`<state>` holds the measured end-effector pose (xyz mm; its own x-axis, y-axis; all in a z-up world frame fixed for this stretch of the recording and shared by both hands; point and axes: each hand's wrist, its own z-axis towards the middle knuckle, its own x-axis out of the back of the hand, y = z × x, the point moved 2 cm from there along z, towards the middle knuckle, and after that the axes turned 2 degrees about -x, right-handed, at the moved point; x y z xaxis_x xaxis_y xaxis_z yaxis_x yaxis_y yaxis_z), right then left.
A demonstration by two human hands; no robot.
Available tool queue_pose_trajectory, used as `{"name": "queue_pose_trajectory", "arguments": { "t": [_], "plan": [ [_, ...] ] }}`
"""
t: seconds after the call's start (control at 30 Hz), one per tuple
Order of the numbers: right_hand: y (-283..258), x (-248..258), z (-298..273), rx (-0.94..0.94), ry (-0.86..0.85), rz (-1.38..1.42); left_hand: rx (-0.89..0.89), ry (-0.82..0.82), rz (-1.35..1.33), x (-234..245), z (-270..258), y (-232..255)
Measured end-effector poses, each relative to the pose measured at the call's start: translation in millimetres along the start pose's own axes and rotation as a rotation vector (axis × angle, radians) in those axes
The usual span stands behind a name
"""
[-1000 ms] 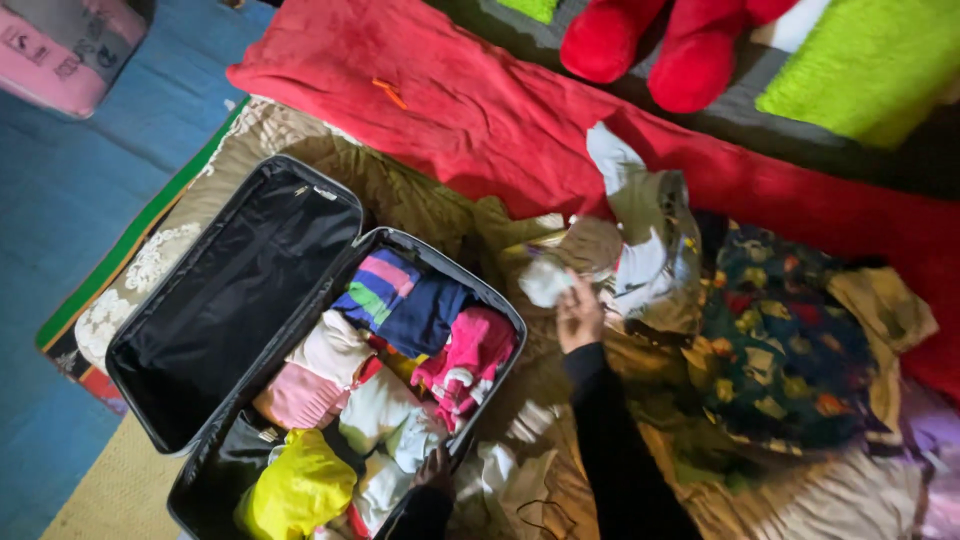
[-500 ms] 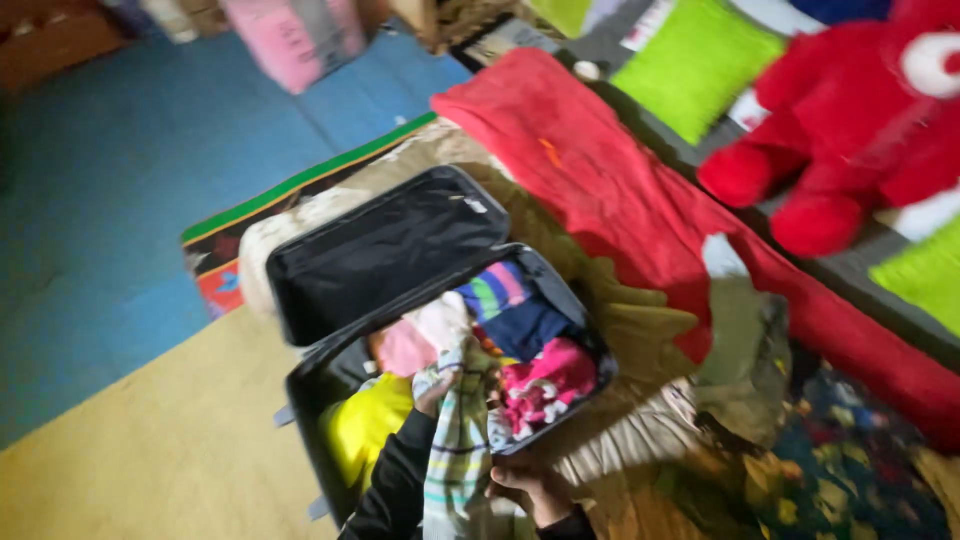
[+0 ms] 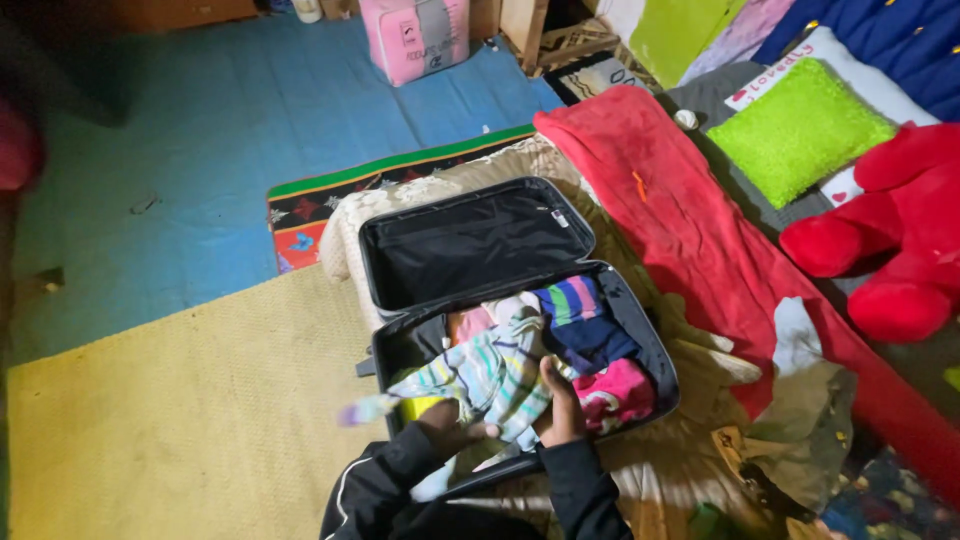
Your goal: Packing clothing items into a black suitcase on a bed.
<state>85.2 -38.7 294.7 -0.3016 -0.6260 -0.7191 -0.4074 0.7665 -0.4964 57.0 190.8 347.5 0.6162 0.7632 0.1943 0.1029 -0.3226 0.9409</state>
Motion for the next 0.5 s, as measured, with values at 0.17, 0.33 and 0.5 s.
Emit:
{"name": "queue_pose_trajectory", "arguments": {
  "t": [0.17,0.33,0.5],
  "plan": [
    [29.7,70.3,42.9,0.256,-0.156,-0.258,0.016,0.195,0.395,47.6,-59.0,27.9],
    [-26.2,-147.7,-75.9,0.165,-0.489,-0.477,-0.611,0.765,0.278,82.4,-67.3,147.2],
    [-46.3,-162.6,-85.5,0.398,-0.421,-0.800,-0.713,0.483,0.039,90.8,-17.5,82.2]
  ]
}}
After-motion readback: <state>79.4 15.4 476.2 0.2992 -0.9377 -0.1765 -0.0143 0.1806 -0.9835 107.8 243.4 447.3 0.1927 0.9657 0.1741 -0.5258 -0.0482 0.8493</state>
